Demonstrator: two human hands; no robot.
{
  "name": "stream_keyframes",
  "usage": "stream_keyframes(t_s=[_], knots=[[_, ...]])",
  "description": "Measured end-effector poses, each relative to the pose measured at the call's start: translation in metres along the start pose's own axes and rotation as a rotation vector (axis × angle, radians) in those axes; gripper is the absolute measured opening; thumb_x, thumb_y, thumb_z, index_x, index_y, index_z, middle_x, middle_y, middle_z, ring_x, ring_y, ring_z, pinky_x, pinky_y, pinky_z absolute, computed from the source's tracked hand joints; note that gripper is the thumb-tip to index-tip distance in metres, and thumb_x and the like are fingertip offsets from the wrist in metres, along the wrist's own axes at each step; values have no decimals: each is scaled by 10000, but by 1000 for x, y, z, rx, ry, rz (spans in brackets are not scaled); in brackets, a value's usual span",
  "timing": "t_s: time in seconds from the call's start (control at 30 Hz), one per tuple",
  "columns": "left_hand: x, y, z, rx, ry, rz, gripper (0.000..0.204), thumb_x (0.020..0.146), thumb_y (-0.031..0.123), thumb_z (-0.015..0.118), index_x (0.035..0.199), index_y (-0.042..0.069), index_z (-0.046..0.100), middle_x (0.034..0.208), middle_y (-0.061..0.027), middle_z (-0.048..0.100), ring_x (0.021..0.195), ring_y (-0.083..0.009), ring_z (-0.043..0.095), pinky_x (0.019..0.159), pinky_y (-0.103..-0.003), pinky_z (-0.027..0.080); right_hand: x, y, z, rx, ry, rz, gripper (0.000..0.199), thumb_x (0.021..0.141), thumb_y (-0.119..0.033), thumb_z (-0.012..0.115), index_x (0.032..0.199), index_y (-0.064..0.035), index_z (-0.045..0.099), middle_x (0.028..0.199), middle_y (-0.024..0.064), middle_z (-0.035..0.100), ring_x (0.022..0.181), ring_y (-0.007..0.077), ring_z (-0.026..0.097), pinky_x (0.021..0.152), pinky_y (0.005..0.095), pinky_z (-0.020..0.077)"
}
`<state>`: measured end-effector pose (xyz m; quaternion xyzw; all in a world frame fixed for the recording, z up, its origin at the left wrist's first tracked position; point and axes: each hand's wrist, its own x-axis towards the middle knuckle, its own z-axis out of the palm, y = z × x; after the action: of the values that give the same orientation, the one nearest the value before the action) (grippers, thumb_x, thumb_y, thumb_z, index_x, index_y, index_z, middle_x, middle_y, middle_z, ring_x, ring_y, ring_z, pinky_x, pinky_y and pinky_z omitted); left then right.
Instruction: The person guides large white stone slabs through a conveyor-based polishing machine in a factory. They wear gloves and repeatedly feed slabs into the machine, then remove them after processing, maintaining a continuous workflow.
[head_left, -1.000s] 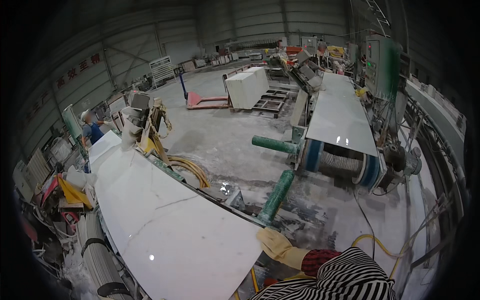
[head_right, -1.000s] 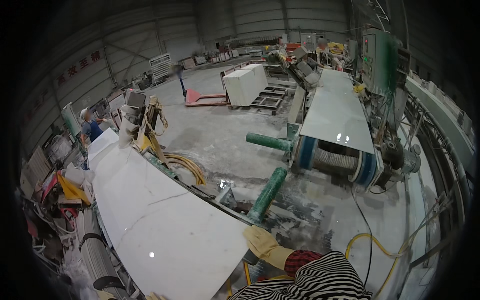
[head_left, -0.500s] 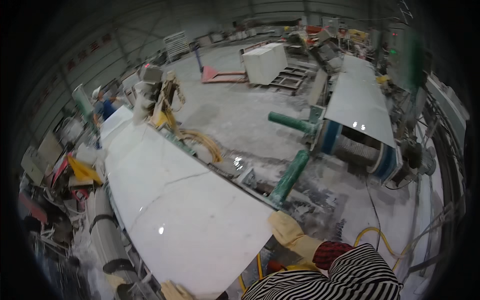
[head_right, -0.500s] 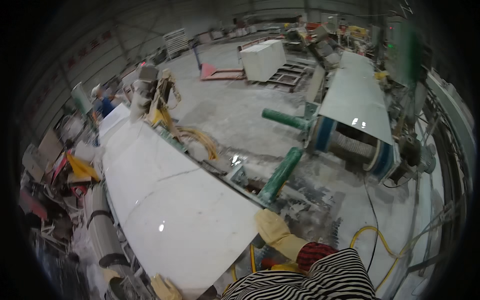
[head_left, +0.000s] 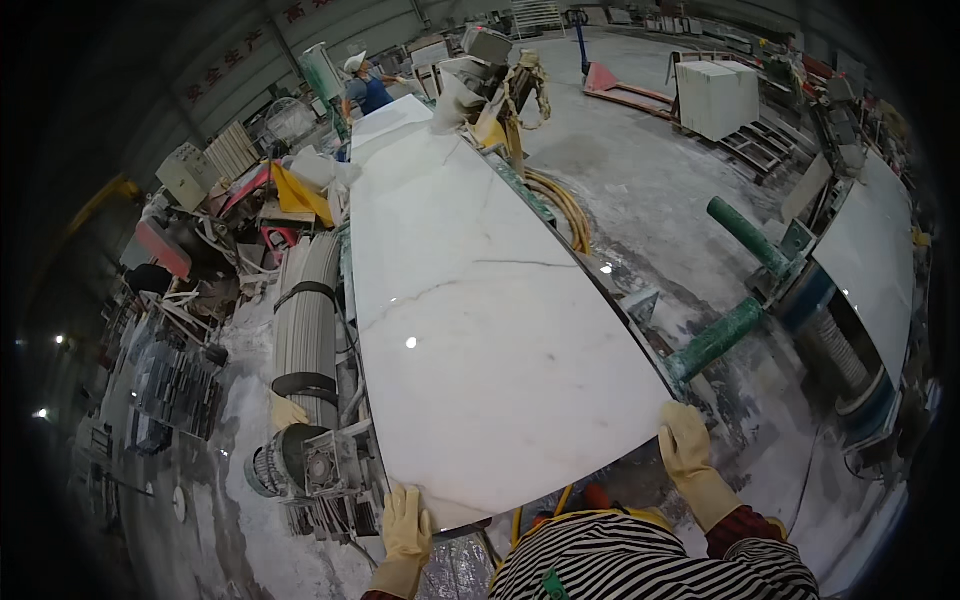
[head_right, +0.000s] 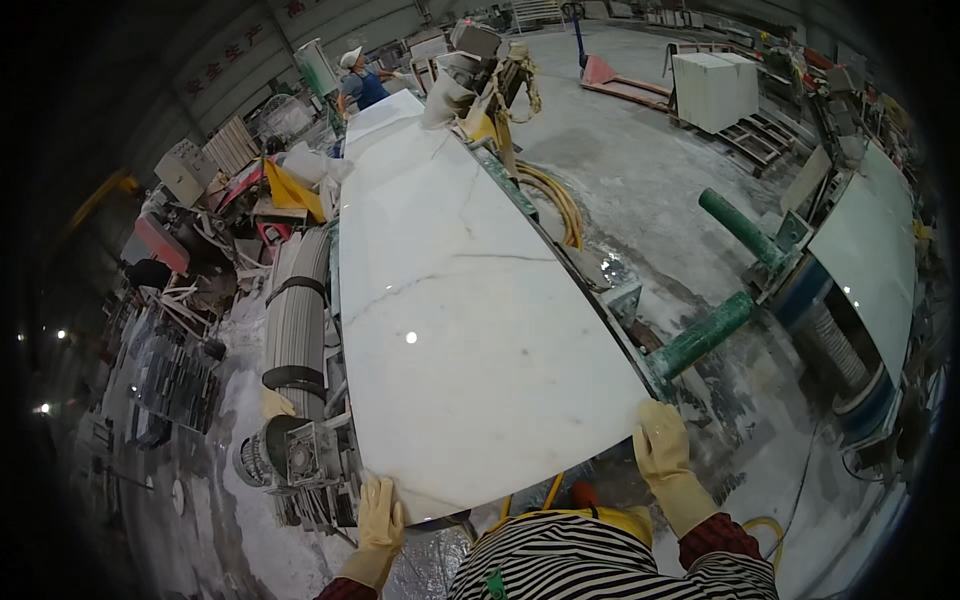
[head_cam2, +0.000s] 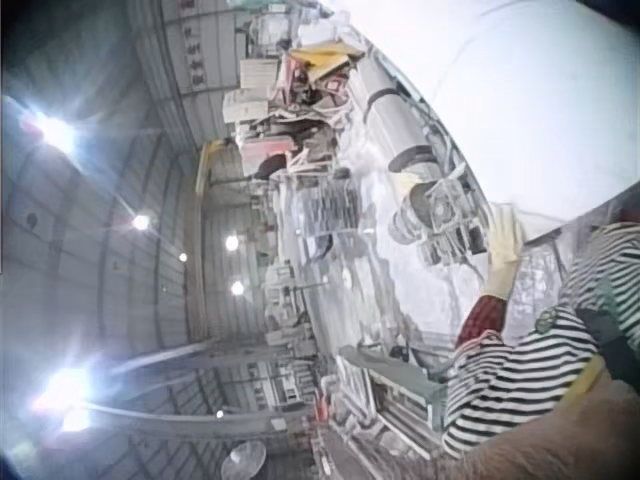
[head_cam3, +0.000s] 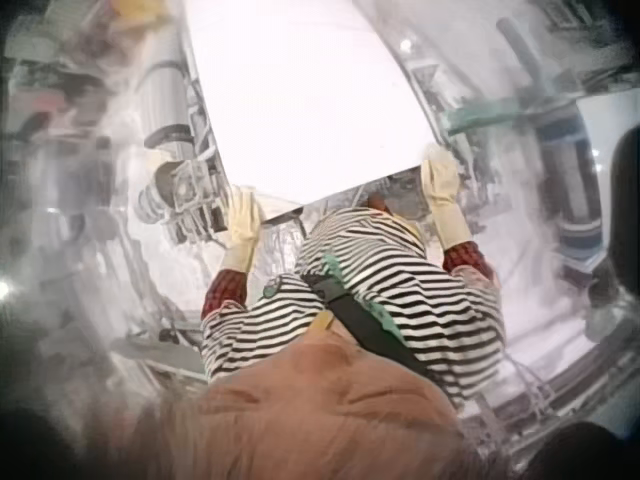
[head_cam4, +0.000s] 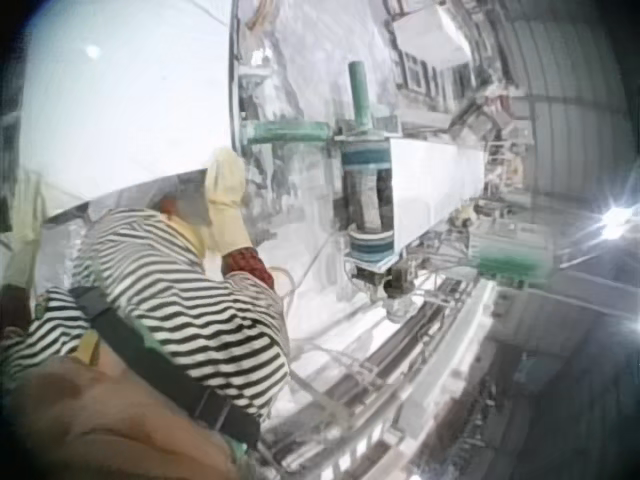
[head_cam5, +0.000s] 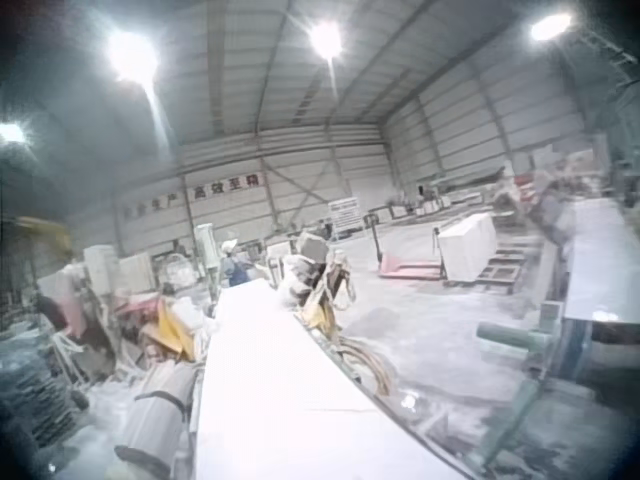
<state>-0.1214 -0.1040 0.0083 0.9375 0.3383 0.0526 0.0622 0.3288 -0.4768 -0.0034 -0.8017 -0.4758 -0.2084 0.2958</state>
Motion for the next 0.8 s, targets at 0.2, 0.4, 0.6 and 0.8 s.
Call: stream_keyframes(t_s=[0.2,0.4,0.6,0.8], knots=[[47,1,1,53,115,47,611,1055,228,688,1626,91,518,1664,-282,479,1517,-565,436,1317,-597,346,59,-7,35,49,-70,52,480,966,-148,710,1412,19,646,1422,277,657,1334,504,595,1177,567,476],[125,9,18,48,65,-220,593,1118,336,614,1666,148,488,1734,-199,421,1590,-509,369,1322,-580,305,121,9,86,46,-135,7,479,987,-248,719,1403,-16,666,1467,260,652,1396,476,586,1221,569,456],[155,-1,20,104,60,-244,620,1113,405,592,1666,146,486,1733,-214,438,1592,-480,363,1312,-604,281,165,20,103,56,-157,-100,460,1000,-274,702,1387,-28,666,1435,216,665,1379,431,599,1215,550,454],[152,5,9,94,145,-171,584,1063,360,648,1587,126,540,1644,-233,513,1514,-479,431,1275,-587,331,196,18,95,106,-255,-68,416,964,-226,696,1337,-42,673,1389,202,664,1316,427,602,1161,536,467]])
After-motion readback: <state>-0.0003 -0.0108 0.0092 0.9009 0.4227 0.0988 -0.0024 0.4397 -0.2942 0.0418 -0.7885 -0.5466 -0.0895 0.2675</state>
